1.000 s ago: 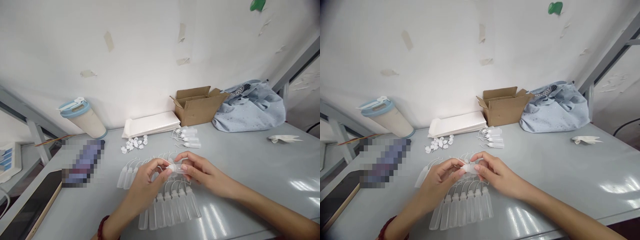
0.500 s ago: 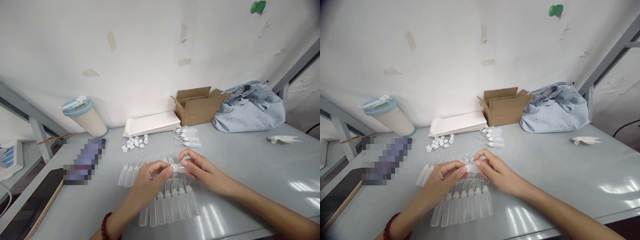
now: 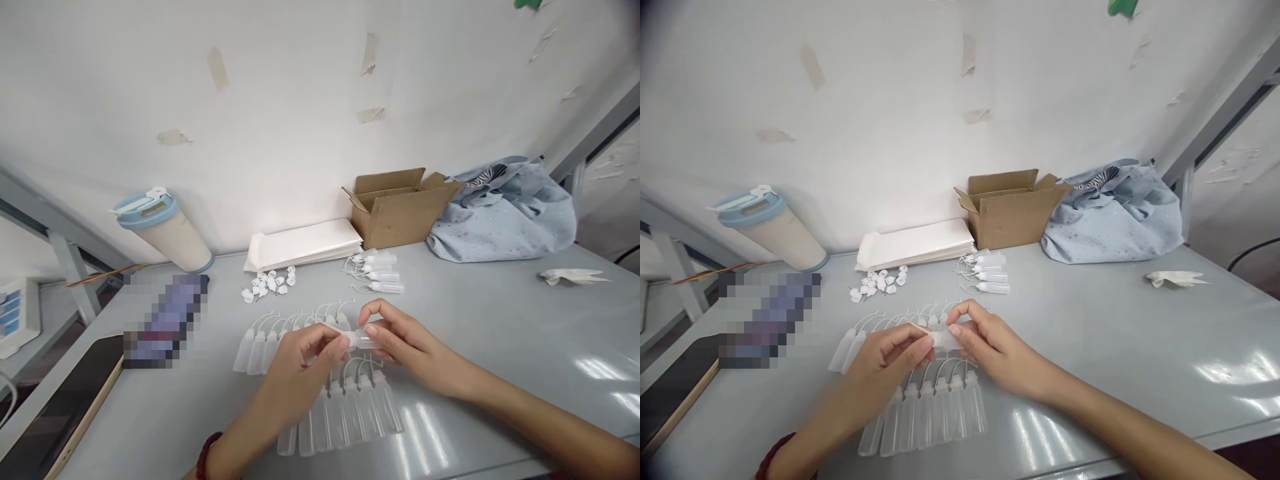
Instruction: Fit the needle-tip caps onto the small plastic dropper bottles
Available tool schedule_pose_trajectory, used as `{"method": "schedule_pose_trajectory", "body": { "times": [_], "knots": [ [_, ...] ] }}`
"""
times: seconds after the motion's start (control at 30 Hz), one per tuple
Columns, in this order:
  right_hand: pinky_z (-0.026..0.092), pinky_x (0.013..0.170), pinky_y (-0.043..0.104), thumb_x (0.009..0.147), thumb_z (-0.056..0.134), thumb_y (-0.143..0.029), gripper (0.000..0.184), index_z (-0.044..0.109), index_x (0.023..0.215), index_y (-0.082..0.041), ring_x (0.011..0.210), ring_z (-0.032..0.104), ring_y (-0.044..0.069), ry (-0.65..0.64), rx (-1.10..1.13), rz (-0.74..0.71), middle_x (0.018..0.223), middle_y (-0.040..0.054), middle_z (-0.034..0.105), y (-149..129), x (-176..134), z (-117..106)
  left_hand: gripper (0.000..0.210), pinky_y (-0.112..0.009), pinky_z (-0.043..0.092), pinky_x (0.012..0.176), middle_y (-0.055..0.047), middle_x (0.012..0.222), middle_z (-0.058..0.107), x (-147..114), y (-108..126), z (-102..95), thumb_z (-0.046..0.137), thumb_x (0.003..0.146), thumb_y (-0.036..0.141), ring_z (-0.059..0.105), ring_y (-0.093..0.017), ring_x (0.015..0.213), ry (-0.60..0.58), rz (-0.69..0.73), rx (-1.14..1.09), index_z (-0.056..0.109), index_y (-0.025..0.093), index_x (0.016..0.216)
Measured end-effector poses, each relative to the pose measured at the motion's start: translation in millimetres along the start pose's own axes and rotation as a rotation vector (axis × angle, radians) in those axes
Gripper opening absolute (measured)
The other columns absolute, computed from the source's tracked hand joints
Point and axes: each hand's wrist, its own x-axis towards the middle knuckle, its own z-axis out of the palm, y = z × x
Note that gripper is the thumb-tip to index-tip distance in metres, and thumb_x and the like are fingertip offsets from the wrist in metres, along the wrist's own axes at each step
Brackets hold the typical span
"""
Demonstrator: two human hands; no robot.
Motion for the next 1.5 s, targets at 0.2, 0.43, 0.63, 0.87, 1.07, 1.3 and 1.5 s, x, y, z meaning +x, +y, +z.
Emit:
{"method": "schedule_pose_trajectory", "body": {
  "times": [0.2, 0.43, 0.63, 0.87, 1.07, 1.3, 1.5],
  "knots": [
    [0.026, 0.053, 0.022, 0.097, 0.037, -0.047, 0.024, 0.042, 0.097, -0.023, 0.055, 0.028, 0.01, 0.001, 0.019, 0.026, 0.062, -0.0086, 0.031, -2, 0, -1, 0.023, -0.026, 0.044, 0.066, -0.004, 0.092, 0.067, -3, -2, 1.3, 0.05, 0.088, 0.034, 0.058, -0.017, 0.08, 0.049, 0.145, 0.082, 0.065, 0.02, 0.098],
    [0.033, 0.054, 0.023, 0.097, 0.035, -0.045, 0.023, 0.042, 0.1, -0.022, 0.056, 0.036, 0.011, 0.021, -0.214, -0.028, 0.064, -0.0066, 0.035, -2, -2, -1, 0.033, -0.023, 0.037, 0.055, 0.0, 0.065, 0.06, 1, 4, -2.8, 0.046, 0.089, 0.041, 0.053, -0.013, 0.063, -0.07, -0.084, -0.067, 0.058, 0.017, 0.069],
    [0.042, 0.062, 0.031, 0.098, 0.035, -0.031, 0.024, 0.048, 0.109, -0.014, 0.07, 0.053, 0.019, 0.102, -0.816, -0.44, 0.085, 0.0087, 0.058, 2, -2, -7, 0.038, -0.022, 0.04, 0.057, 0.001, 0.062, 0.056, 2, 2, -2.2, 0.045, 0.089, 0.042, 0.049, -0.011, 0.059, -0.019, -0.078, -0.132, 0.055, 0.017, 0.063],
    [0.041, 0.063, 0.025, 0.099, 0.034, -0.031, 0.028, 0.056, 0.096, -0.016, 0.067, 0.053, 0.014, 0.094, -0.514, -0.275, 0.078, 0.0029, 0.058, -6, -3, -4, 0.024, -0.02, 0.035, 0.047, 0.0, 0.067, 0.056, -6, 0, 4.9, 0.047, 0.091, 0.035, 0.05, -0.013, 0.063, 0.085, 0.135, 0.094, 0.056, 0.019, 0.075],
    [0.031, 0.051, 0.022, 0.097, 0.037, -0.043, 0.037, 0.056, 0.08, -0.017, 0.054, 0.037, 0.01, 0.027, -0.18, -0.075, 0.06, -0.005, 0.038, -6, 1, -3, 0.009, -0.027, 0.04, 0.065, -0.001, 0.077, 0.058, -3, -15, 7.2, 0.049, 0.088, 0.011, 0.047, -0.014, 0.068, 0.26, 0.733, 0.435, 0.053, 0.017, 0.093],
    [0.038, 0.056, 0.023, 0.096, 0.043, -0.031, 0.021, 0.059, 0.098, -0.018, 0.061, 0.049, 0.012, 0.15, -0.483, -0.291, 0.076, 0.0011, 0.059, -5, -3, -1, 0.034, -0.024, 0.038, 0.06, 0.002, 0.066, 0.048, -7, -2, 4.3, 0.036, 0.096, 0.031, 0.045, -0.013, 0.061, -0.013, 0.229, 0.264, 0.049, 0.019, 0.067],
    [0.042, 0.053, 0.025, 0.095, 0.044, -0.032, 0.018, 0.052, 0.102, -0.017, 0.061, 0.051, 0.015, 0.189, -0.709, -0.62, 0.074, 0.0032, 0.055, 2, -5, -2, 0.044, -0.025, 0.041, 0.07, 0.001, 0.07, 0.058, -8, 2, -0.1, 0.035, 0.095, 0.046, 0.055, -0.016, 0.074, -0.162, -0.045, -0.044, 0.058, 0.019, 0.068]
  ]
}}
